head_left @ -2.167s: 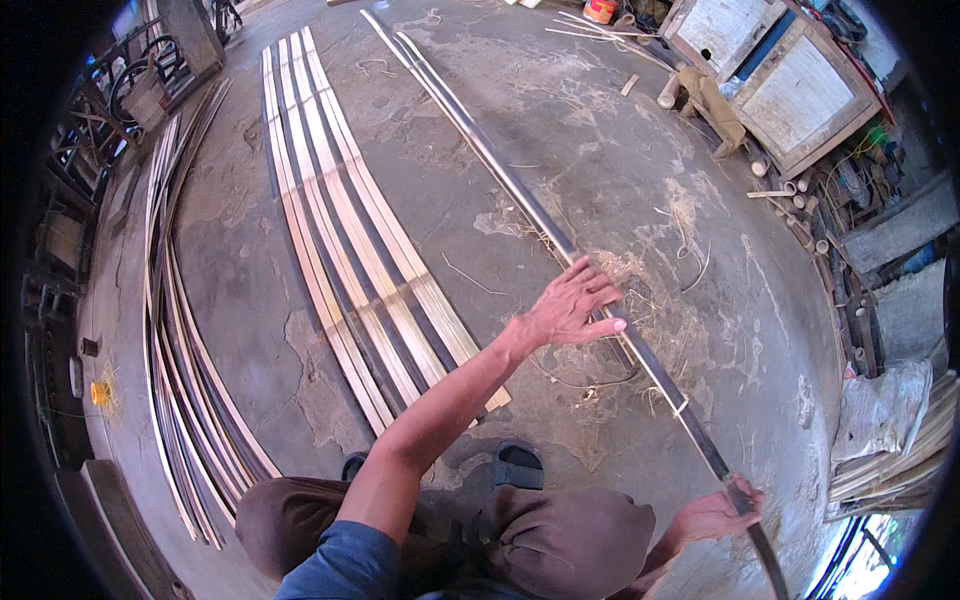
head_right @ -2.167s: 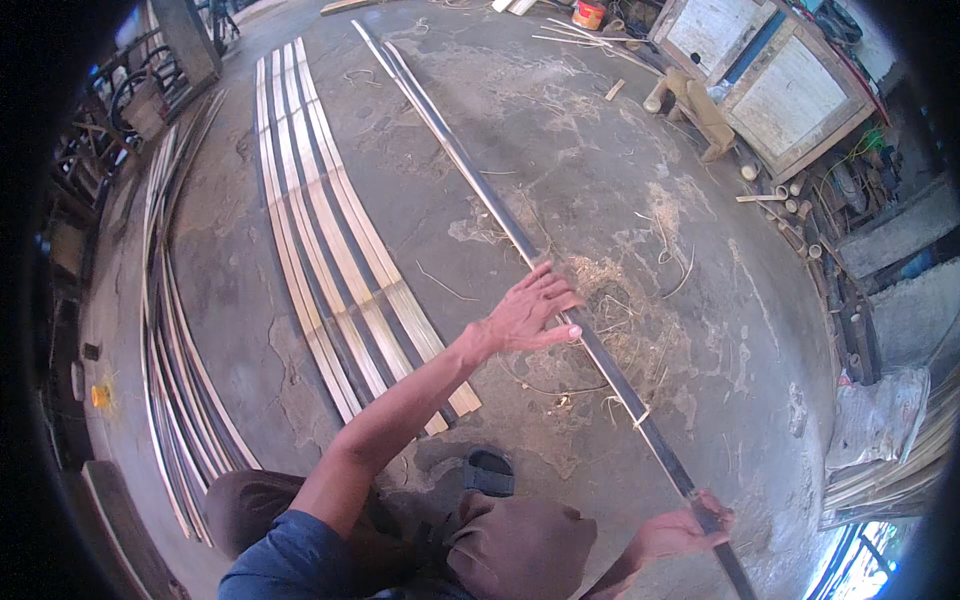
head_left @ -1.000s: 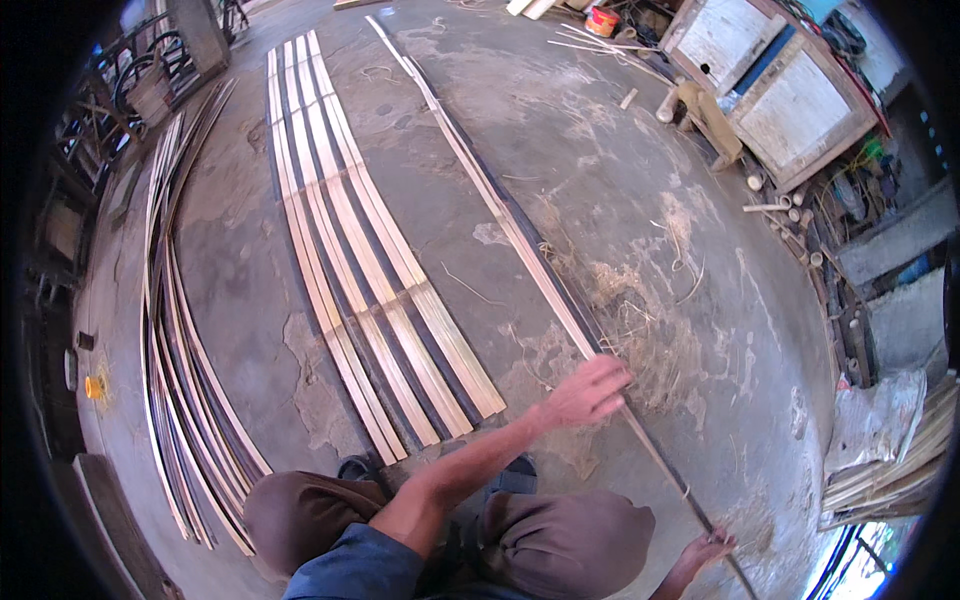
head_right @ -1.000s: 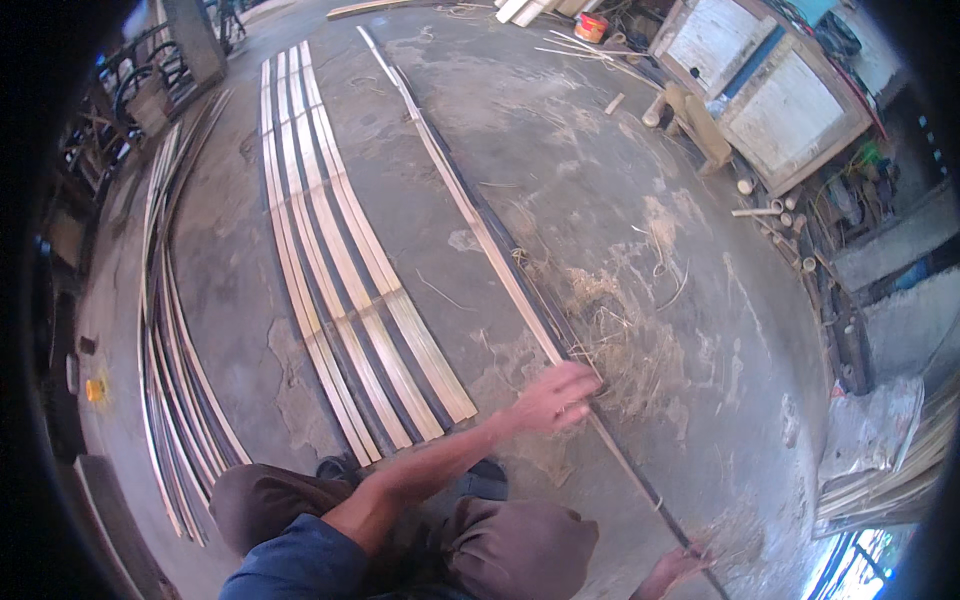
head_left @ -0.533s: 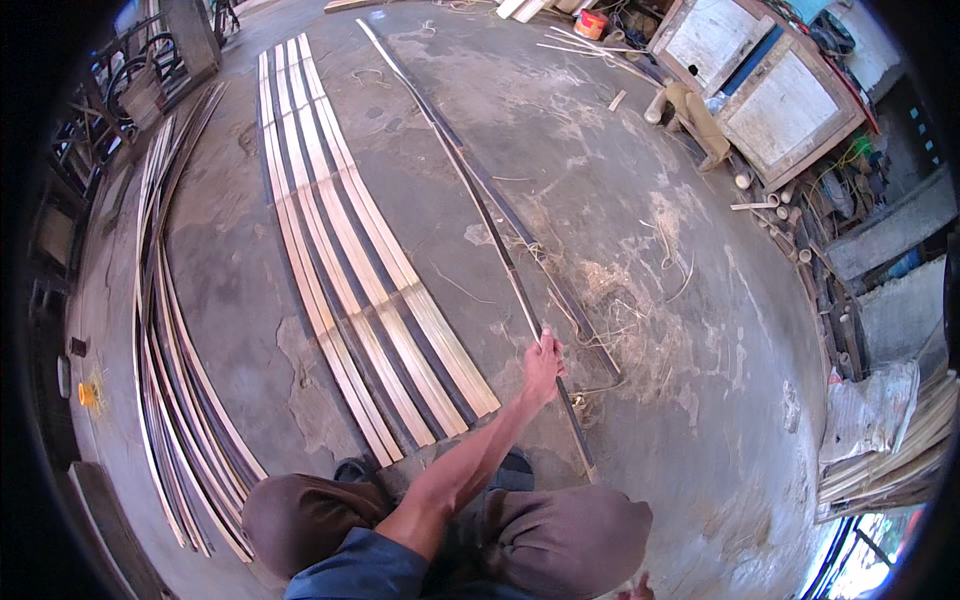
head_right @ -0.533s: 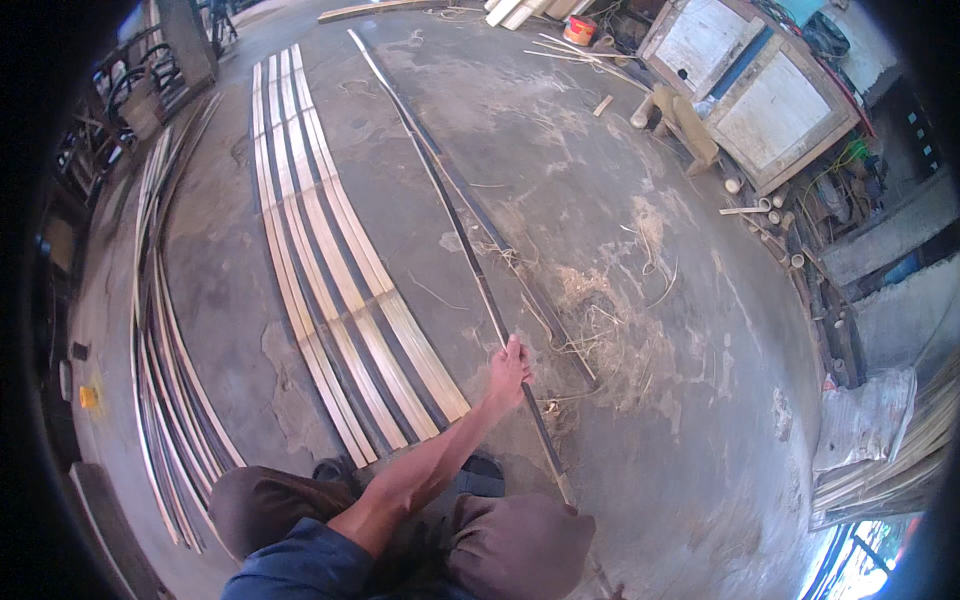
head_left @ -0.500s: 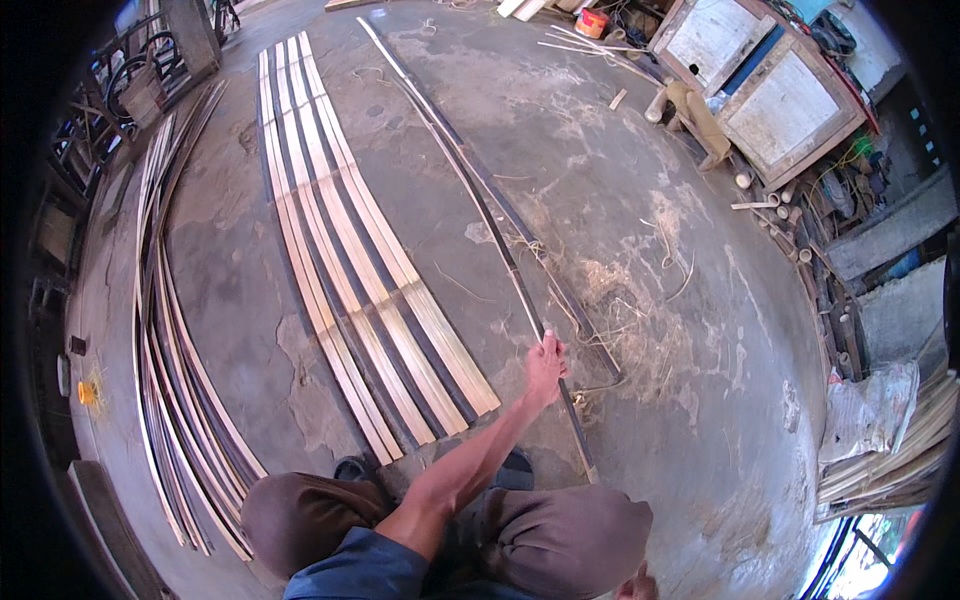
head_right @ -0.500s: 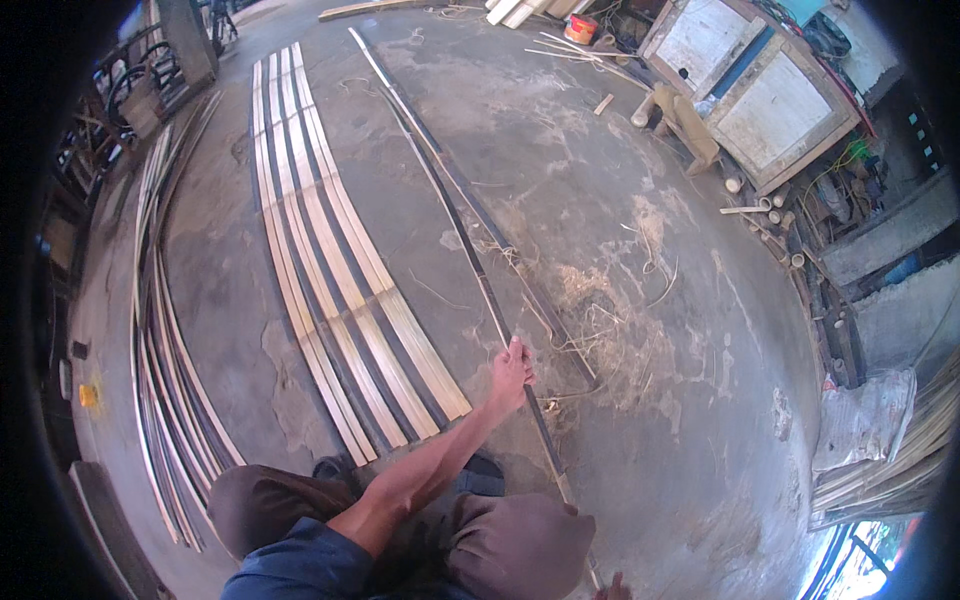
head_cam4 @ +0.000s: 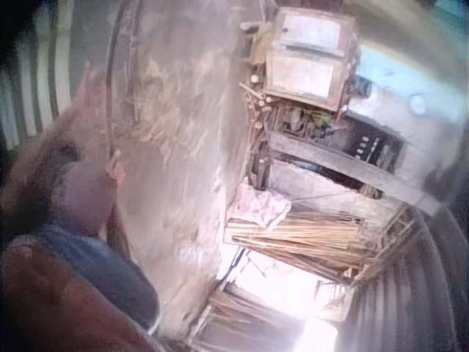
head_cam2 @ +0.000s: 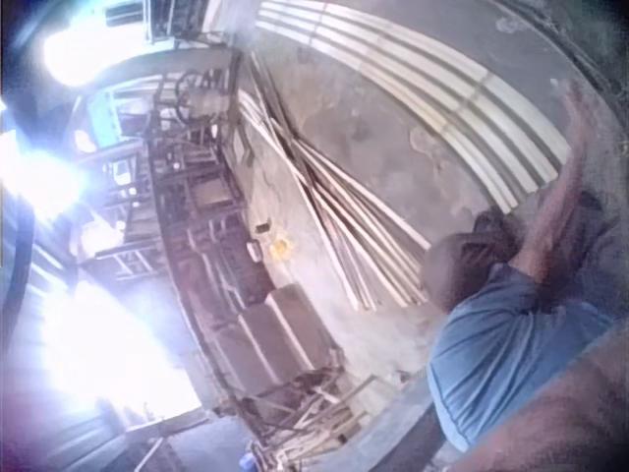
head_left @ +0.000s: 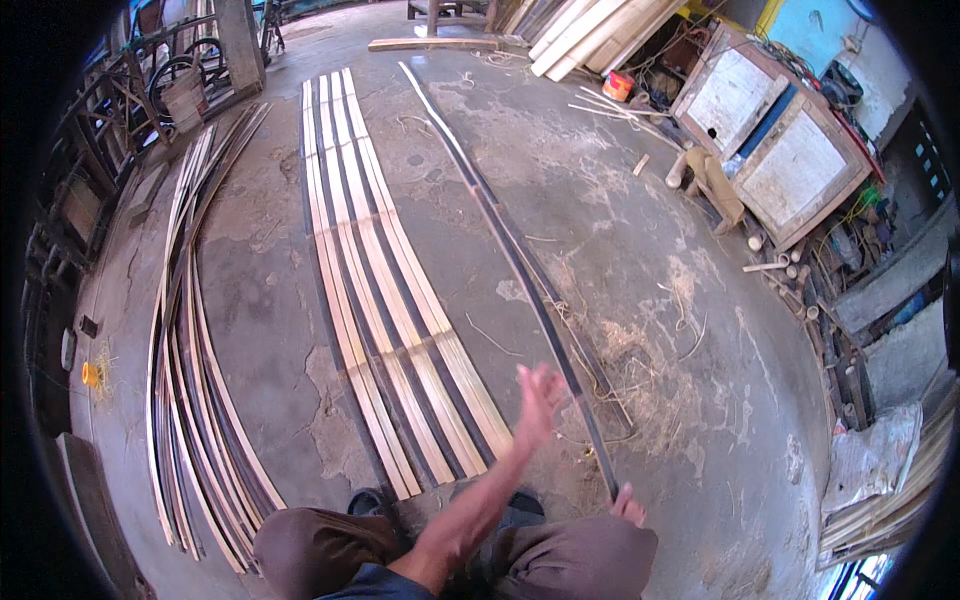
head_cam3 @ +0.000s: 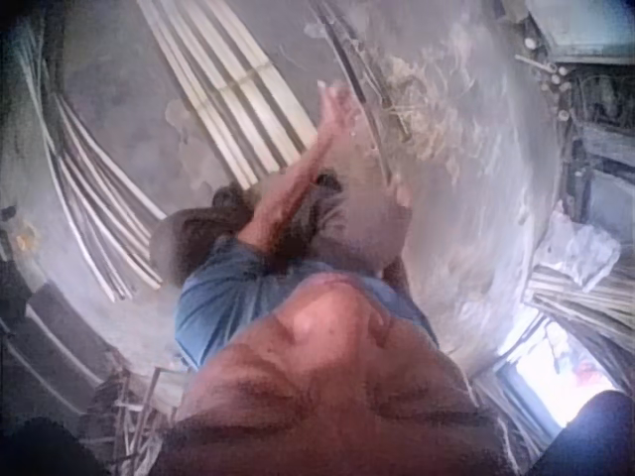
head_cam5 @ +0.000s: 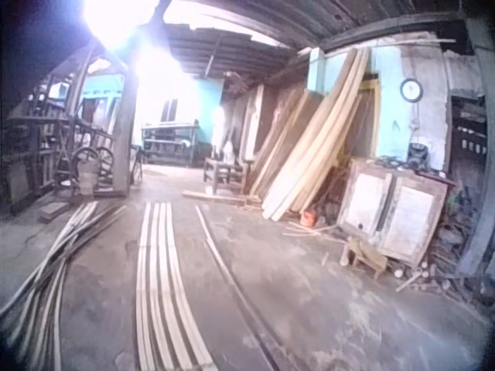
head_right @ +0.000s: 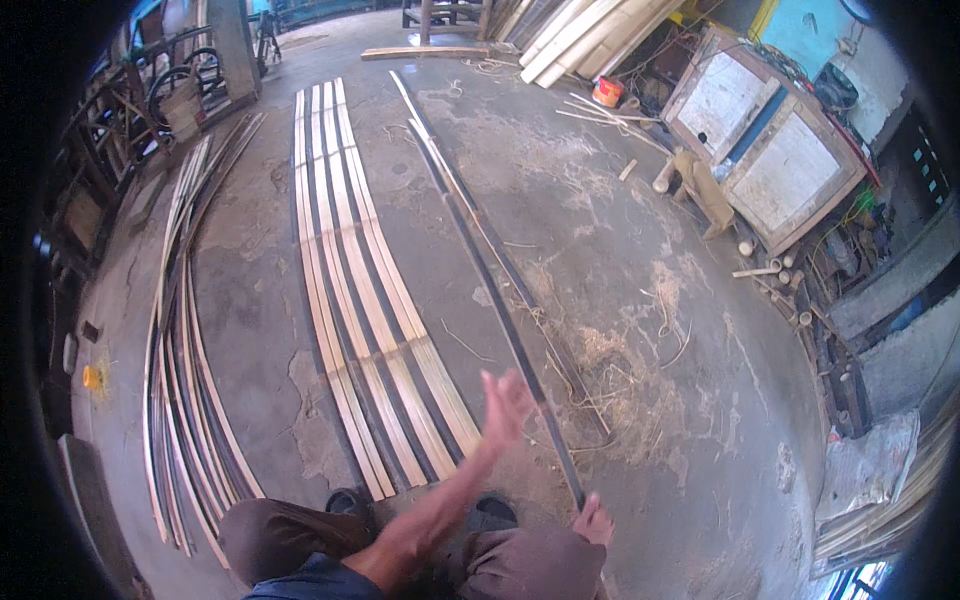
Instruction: The person sits on the floor and repeatedly picks up long, thin wooden strips, inspects them, and places them into a growing stack. The person handles the strips one at a time, occasionally adjusting the pile before continuing to sort more pieces.
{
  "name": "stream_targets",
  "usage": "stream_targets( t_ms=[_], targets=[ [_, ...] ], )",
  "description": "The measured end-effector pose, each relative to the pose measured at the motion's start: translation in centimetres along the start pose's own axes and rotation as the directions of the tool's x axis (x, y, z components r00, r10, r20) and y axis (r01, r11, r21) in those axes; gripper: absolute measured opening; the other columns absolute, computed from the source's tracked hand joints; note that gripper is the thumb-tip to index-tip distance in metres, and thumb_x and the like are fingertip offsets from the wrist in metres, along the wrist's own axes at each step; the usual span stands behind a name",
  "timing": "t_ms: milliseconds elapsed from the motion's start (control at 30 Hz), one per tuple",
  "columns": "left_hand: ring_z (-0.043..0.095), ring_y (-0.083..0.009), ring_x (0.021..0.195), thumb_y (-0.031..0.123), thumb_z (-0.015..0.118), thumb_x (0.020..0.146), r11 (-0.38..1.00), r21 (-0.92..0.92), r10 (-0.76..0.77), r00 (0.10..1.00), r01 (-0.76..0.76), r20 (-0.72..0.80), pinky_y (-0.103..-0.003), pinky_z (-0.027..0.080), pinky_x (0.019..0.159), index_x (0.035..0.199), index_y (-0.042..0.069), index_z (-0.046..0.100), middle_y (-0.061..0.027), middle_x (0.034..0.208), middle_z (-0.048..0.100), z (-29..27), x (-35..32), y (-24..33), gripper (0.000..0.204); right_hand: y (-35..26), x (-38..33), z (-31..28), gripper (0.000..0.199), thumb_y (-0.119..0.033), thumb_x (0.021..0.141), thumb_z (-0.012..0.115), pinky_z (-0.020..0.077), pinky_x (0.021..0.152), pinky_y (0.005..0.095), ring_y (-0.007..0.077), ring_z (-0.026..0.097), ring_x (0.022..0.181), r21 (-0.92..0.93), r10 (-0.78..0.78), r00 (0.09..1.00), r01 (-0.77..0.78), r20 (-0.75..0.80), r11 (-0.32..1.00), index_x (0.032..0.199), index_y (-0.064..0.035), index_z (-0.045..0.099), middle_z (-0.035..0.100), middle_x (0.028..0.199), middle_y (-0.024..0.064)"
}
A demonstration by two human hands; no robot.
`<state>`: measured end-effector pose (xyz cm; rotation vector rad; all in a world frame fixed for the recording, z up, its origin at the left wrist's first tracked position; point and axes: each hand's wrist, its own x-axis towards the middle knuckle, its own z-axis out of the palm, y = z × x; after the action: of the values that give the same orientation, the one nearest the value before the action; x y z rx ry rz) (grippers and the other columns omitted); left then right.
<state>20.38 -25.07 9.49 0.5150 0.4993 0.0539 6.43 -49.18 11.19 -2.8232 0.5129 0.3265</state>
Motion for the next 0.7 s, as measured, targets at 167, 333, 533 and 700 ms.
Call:
stream_targets(
  t_ms=[167,333,533,700],
  targets=[
    [0.055,-0.0156,0.071,0.061,0.035,0.1,0.968,-0.246,0.067,0.882,0.056,0.466,-0.03,0.044,0.062,0.119,0.007,0.053,-0.0068,0.084,0.056,0.3,4.1,14.6,0.06,5.7,-4.7,7.2,0.051,-0.043,0.103,0.031,0.0417,0.091,0.0564,0.0423,0.057,0.108,-0.27,-0.316,0.948,0.299,-0.023,0.915,0.117,-0.0068,0.063,0.063,0.114,0.0199],
    [0.031,-0.0056,0.044,0.046,0.042,0.104,0.957,0.213,0.132,0.949,-0.198,0.287,-0.023,0.025,0.042,0.089,0.008,0.053,0.0059,0.055,0.037,8.3,-0.9,14.5,0.042,5.4,-2.7,11.8,0.051,-0.042,0.103,0.028,0.0345,0.103,0.0548,0.037,0.047,0.124,-0.118,-0.21,0.945,0.186,-0.25,0.975,0.133,-0.0102,0.054,0.054,0.131,0.0186],
    [0.042,-0.0071,0.055,0.033,0.053,0.102,0.699,0.526,0.179,0.831,-0.485,0.527,-0.025,0.032,0.049,0.08,0.003,0.059,0.0015,0.06,0.044,15.6,-8.1,9.6,0.038,2.8,-3.4,13.8,0.053,-0.037,0.104,0.023,0.0233,0.114,0.0548,0.0349,0.04,0.136,0.026,-0.146,0.928,0.165,-0.344,0.986,0.15,-0.0138,0.036,0.047,0.144,0.0166],
    [0.064,-0.0335,0.059,0.018,0.057,0.095,0.344,0.54,-0.044,0.561,-0.768,0.827,-0.046,0.047,0.053,0.098,0.002,0.056,-0.0173,0.063,0.059,19.8,-13.6,1.2,0.016,2.3,-3.4,12.0,0.05,-0.032,0.105,0.025,0.0199,0.117,0.0523,0.0358,0.033,0.14,0.133,-0.059,0.955,0.101,-0.292,0.986,0.146,-0.0088,0.043,0.038,0.15,0.0188]
  ],
)
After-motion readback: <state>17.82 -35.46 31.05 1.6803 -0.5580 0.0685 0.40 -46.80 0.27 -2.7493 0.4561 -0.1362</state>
